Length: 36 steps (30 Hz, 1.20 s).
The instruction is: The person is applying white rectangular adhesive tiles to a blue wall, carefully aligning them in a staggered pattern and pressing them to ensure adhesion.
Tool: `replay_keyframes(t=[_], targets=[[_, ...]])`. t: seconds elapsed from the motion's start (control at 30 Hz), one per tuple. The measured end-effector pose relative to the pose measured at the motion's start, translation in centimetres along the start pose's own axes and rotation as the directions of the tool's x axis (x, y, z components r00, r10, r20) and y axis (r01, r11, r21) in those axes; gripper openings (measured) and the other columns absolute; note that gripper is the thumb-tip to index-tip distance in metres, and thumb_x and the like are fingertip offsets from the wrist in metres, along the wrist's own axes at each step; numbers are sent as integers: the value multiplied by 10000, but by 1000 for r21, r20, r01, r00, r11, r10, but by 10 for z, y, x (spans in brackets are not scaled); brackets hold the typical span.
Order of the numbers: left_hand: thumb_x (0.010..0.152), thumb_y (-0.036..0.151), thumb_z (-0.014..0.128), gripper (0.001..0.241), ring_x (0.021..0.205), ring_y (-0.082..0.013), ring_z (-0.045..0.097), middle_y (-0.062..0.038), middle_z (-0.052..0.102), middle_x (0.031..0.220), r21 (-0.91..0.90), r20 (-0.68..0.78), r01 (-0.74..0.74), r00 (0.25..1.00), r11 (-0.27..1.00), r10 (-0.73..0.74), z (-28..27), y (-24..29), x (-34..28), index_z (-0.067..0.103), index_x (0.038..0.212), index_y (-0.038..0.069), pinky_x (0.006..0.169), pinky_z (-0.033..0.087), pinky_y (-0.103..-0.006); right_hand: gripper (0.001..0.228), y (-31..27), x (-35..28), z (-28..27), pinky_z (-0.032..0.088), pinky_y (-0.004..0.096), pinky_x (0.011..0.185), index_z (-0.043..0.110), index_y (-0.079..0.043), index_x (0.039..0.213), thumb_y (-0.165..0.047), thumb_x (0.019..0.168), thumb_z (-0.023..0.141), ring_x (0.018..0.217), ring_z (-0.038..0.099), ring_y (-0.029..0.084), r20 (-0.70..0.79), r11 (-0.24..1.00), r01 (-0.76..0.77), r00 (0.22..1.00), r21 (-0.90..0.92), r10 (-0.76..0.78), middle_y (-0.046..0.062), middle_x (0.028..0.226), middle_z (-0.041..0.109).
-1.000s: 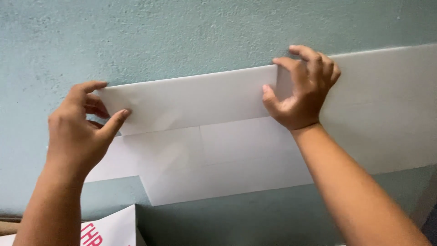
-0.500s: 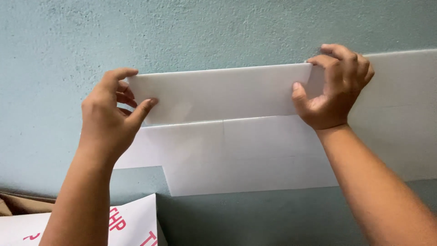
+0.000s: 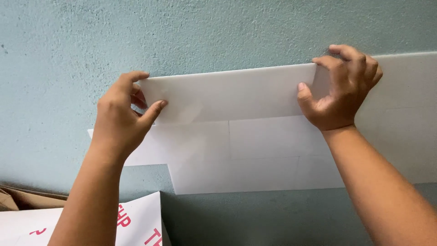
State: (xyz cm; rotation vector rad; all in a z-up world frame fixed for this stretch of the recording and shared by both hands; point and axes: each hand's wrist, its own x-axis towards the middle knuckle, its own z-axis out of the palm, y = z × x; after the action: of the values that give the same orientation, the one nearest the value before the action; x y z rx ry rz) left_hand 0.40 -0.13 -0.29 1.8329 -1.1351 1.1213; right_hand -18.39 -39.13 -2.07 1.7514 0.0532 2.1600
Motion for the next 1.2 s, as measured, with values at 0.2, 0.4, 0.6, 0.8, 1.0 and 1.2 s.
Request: replay_keyframes(t=[0.2, 0.4, 0.6, 0.8, 1.0, 1.2], targets=[[919, 193, 876, 579, 802, -205, 670, -105, 684, 1004, -8, 17, 38, 999, 999, -38, -1, 3, 1, 615, 1419, 59, 692, 571, -368, 354, 0, 0, 1, 400, 539, 1002, 746, -83, 1153, -331, 900, 749, 1138, 568, 388, -16, 1000, 13, 1000, -9, -13, 154, 1334, 646], [876, 212, 907, 653, 819, -212, 680, -98, 691, 1053, 20, 0, 8, 1000, 1000, -8, 1, 1, -2, 610, 1438, 64, 802, 556, -396, 395, 2, -1, -1, 399, 539, 1011, 762, -63, 1147, -326, 855, 794, 1157, 567, 395, 3, 1000, 12, 1000, -4, -12, 154, 1349, 642], [766, 276, 960, 850, 844, -234, 644, -98, 658, 1084, 51, 45, 30, 998, 998, -32, -1, 6, -2, 570, 1490, 59, 815, 535, -416, 425, 1, -1, -1, 391, 542, 1011, 738, -72, 1182, -339, 853, 779, 1171, 565, 400, 13, 1000, 12, 1000, 2, -12, 166, 1351, 641], [774, 274, 987, 855, 844, -223, 648, -88, 660, 1090, 71, 27, 5, 1000, 997, -7, 2, 1, -2, 565, 1489, 73, 785, 537, -418, 424, 2, -1, -2, 389, 549, 1030, 722, -50, 1180, -302, 841, 762, 1177, 544, 404, 17, 1000, 21, 1000, 13, -22, 177, 1345, 639], [779, 262, 985, 872, 857, -234, 649, -109, 660, 1113, 57, 38, 10, 999, 998, -12, 2, -1, -2, 559, 1511, 55, 830, 539, -420, 441, 1, -1, -2, 387, 561, 1053, 733, -42, 1183, -297, 825, 769, 1182, 551, 410, 27, 1000, 13, 1000, 15, -13, 173, 1353, 626], [802, 218, 976, 856, 827, -226, 620, -120, 594, 1170, 0, 49, -2, 999, 1000, 2, -1, -1, -3, 544, 1526, 74, 869, 537, -405, 452, 5, -4, -2, 369, 543, 1028, 738, -41, 1206, -313, 847, 768, 1181, 539, 414, 50, 1000, 21, 999, 1, -21, 184, 1363, 625]])
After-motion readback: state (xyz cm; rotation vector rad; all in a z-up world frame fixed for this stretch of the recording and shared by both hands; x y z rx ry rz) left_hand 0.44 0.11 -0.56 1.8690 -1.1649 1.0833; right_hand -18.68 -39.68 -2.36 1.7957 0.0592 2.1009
